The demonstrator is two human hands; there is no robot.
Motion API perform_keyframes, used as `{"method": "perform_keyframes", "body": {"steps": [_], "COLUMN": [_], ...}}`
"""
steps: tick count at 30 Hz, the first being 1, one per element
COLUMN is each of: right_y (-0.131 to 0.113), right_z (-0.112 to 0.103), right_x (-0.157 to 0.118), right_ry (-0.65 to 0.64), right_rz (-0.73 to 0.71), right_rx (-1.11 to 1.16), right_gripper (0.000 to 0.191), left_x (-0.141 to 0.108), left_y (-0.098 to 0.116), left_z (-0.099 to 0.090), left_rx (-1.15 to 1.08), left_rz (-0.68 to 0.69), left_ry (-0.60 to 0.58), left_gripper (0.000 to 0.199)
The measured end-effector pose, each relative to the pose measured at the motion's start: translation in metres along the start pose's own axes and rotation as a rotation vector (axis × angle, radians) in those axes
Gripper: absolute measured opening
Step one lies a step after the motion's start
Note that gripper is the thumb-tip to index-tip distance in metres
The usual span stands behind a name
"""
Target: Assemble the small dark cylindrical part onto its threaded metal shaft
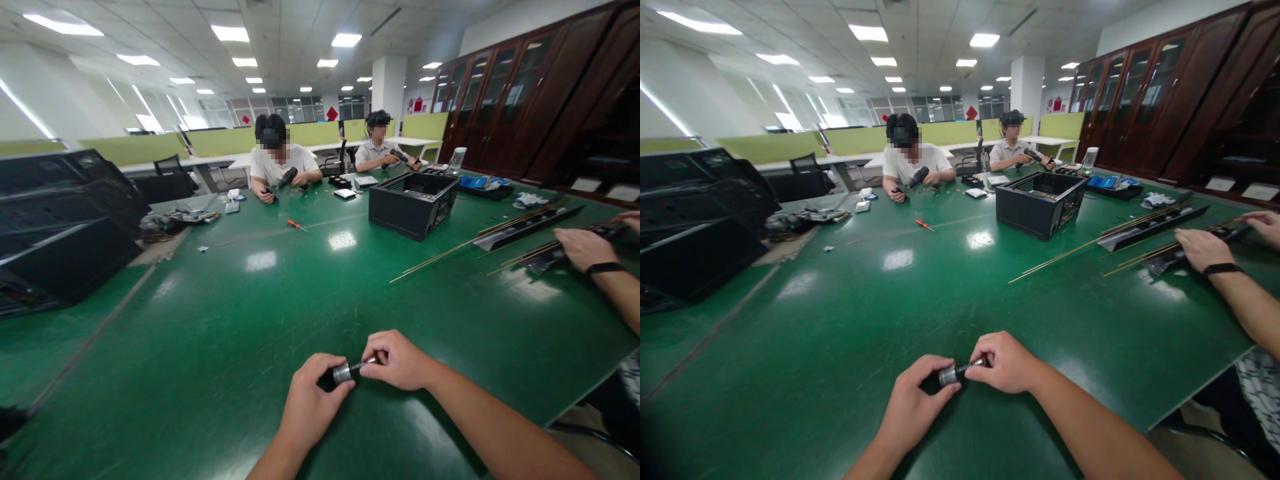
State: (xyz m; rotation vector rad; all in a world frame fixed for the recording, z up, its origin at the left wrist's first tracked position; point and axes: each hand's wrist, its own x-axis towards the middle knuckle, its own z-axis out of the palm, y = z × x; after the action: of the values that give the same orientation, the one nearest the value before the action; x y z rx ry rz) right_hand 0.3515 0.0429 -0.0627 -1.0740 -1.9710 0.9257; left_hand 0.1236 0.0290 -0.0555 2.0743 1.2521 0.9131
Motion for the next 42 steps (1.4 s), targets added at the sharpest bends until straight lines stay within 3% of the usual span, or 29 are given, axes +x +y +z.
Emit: {"method": "perform_keyframes", "body": {"steps": [7,19,33,42], "right_y": [0.001,-0.002,0.003,0.003], "right_z": [0.003,-0.003,-0.008,-0.013], "right_x": [-0.002,0.002,0.005,0.006], "right_ry": [0.017,-0.029,-0.044,-0.016], "right_rz": [0.068,0.021,0.020,0.018], "right_rx": [-0.006,-0.016,-0.006,0.002], "right_gripper": [0.006,0.007,0.008,0.009], "left_x": [-0.003,-0.001,0.008,0.009], "left_y": [0.003,0.000,0.010,0.003], "left_z": [-0.003,-0.002,-0.004,-0.004], "left_rx": [-0.009,0.037,0.006,-0.008], "left_rz": [-0.013,-0.031,-0.156,-0.199], "left_ry": [0.009,0.025,-0.002,-0.011], "left_gripper": [0.022,0.025,0.017,0.018]}}
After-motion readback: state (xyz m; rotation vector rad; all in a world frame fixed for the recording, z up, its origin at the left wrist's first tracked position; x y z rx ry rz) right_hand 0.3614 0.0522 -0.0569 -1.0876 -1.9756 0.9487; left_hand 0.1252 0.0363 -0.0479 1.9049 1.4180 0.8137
